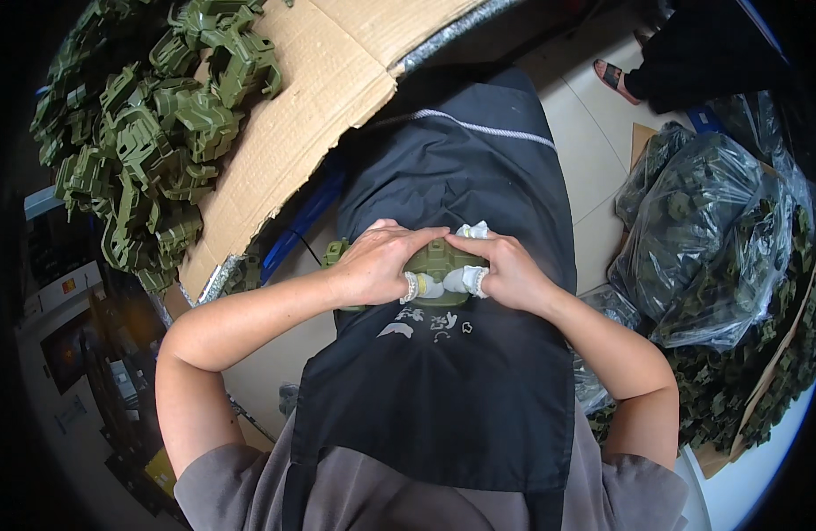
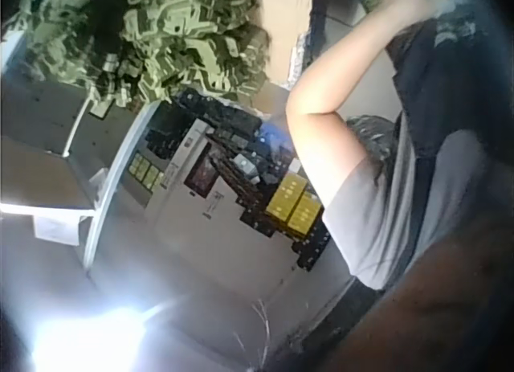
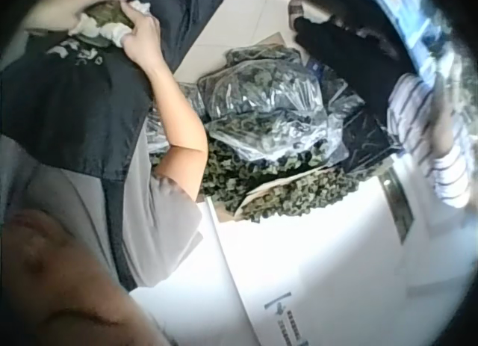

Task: The person sits in a workshop environment and repeatedly picks up green plastic parts from a large pile on a table. They wipe each part individually with a white cloth or tissue, then place the cleaned part into a pile on their lap. The person continues this repetitive cleaning process throughout the video.

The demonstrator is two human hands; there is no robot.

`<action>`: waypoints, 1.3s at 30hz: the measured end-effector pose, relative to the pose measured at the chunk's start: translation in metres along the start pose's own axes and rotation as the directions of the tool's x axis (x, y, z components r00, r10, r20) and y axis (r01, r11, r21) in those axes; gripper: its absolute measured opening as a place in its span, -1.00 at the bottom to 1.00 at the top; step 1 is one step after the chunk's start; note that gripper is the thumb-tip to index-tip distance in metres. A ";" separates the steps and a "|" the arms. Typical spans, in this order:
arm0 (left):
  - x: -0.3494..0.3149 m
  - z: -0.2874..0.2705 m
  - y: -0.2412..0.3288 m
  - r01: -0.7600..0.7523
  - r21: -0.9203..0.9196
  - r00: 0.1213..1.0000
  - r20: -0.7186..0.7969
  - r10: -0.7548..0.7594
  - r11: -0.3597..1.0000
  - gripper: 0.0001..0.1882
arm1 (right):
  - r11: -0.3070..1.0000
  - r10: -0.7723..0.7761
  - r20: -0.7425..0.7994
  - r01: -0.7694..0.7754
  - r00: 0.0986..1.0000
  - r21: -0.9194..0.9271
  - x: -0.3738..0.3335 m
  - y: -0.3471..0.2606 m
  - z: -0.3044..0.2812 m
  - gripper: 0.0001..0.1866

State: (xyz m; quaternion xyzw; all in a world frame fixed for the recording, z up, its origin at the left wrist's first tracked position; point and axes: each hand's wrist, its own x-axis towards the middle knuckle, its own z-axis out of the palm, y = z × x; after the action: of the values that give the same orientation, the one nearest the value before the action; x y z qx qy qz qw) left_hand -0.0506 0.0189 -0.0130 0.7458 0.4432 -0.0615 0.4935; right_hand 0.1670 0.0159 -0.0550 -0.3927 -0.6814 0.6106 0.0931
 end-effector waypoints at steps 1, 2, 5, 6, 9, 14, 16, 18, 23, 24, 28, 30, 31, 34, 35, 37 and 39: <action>0.001 -0.008 0.003 0.025 0.008 0.999 0.029 -0.026 1.000 -0.20 | 0.999 -0.054 -0.028 0.054 0.998 0.005 0.002 -0.004 -0.006 -0.41; -0.004 -0.016 0.007 -0.043 0.061 0.991 -0.122 0.051 0.997 -0.15 | 0.994 -0.109 -0.054 0.109 0.993 0.008 0.003 -0.011 -0.015 -0.42; -0.038 -0.060 0.027 -0.046 0.199 0.918 -0.378 0.120 0.979 0.10 | 0.994 -0.092 -0.144 0.100 0.985 0.048 0.004 -0.016 -0.049 -0.46; -0.048 -0.051 0.009 -0.014 0.070 0.919 -0.392 0.040 0.997 0.09 | 0.991 -0.043 -0.107 0.056 0.993 0.118 0.005 -0.013 -0.056 -0.45; -0.047 0.011 -0.051 -0.112 -0.497 0.892 -0.432 -0.133 0.861 -0.13 | 0.996 -0.087 0.026 0.087 0.996 -0.010 0.010 -0.001 -0.067 -0.41; -0.043 0.026 -0.040 -0.139 -0.614 0.867 -0.455 -0.204 0.777 -0.32 | 0.873 -0.338 -0.062 0.289 0.939 -0.392 0.028 -0.075 -0.052 -0.30; -0.042 0.029 -0.040 -0.141 -0.407 0.813 -0.567 -0.129 0.902 -0.32 | 0.756 -0.424 0.027 0.371 0.905 -0.539 0.042 -0.095 -0.013 -0.31; -0.041 0.033 -0.042 -0.129 -0.352 0.809 -0.578 -0.106 0.927 -0.32 | 0.717 -0.433 0.030 0.365 0.901 -0.594 0.058 -0.084 0.011 -0.33; -0.043 0.031 -0.029 -0.217 -0.355 0.810 -0.586 -0.036 0.909 -0.34 | 0.943 -0.257 0.164 0.285 0.952 -0.174 0.071 -0.070 -0.028 -0.36; -0.042 0.030 -0.032 -0.207 -0.380 0.804 -0.591 -0.064 0.902 -0.34 | 0.894 -0.334 0.159 0.366 0.929 -0.259 0.067 -0.074 -0.029 -0.34; -0.039 0.029 -0.036 -0.132 -0.333 0.818 -0.569 -0.087 0.934 -0.33 | 0.704 -0.431 0.196 0.464 0.881 -0.538 0.059 -0.083 -0.015 -0.25; -0.038 0.030 -0.036 -0.144 -0.327 0.820 -0.568 -0.073 0.934 -0.31 | 0.630 -0.475 0.204 0.493 0.856 -0.601 0.058 -0.079 -0.010 -0.26; -0.036 0.030 -0.035 -0.183 -0.345 0.814 -0.578 -0.055 0.921 -0.30 | 0.587 -0.490 0.201 0.491 0.848 -0.643 0.057 -0.075 -0.006 -0.27; -0.033 0.031 -0.030 -0.250 -0.474 0.806 -0.585 -0.090 0.844 -0.29 | 0.588 -0.465 0.203 0.472 0.862 -0.657 0.057 -0.072 -0.005 -0.28; -0.033 0.033 -0.028 -0.264 -0.527 0.806 -0.581 -0.116 0.808 -0.29 | 0.609 -0.445 0.206 0.463 0.872 -0.644 0.057 -0.073 -0.006 -0.29; -0.030 0.045 -0.035 -0.238 -0.442 0.781 -0.617 -0.100 0.865 -0.31 | 0.776 -0.453 0.289 0.532 0.844 -0.339 0.064 -0.077 -0.026 -0.26; -0.030 0.054 -0.038 -0.184 -0.351 0.769 -0.634 -0.088 0.918 -0.32 | 0.875 -0.292 0.379 0.405 0.878 -0.265 0.076 -0.071 -0.036 -0.22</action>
State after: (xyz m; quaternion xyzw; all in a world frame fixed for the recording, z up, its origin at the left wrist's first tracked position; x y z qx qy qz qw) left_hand -0.0772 -0.0371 -0.0509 0.6188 0.5673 0.2982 0.4543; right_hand 0.1077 0.0968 -0.0094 -0.1645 -0.8413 0.5145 0.0203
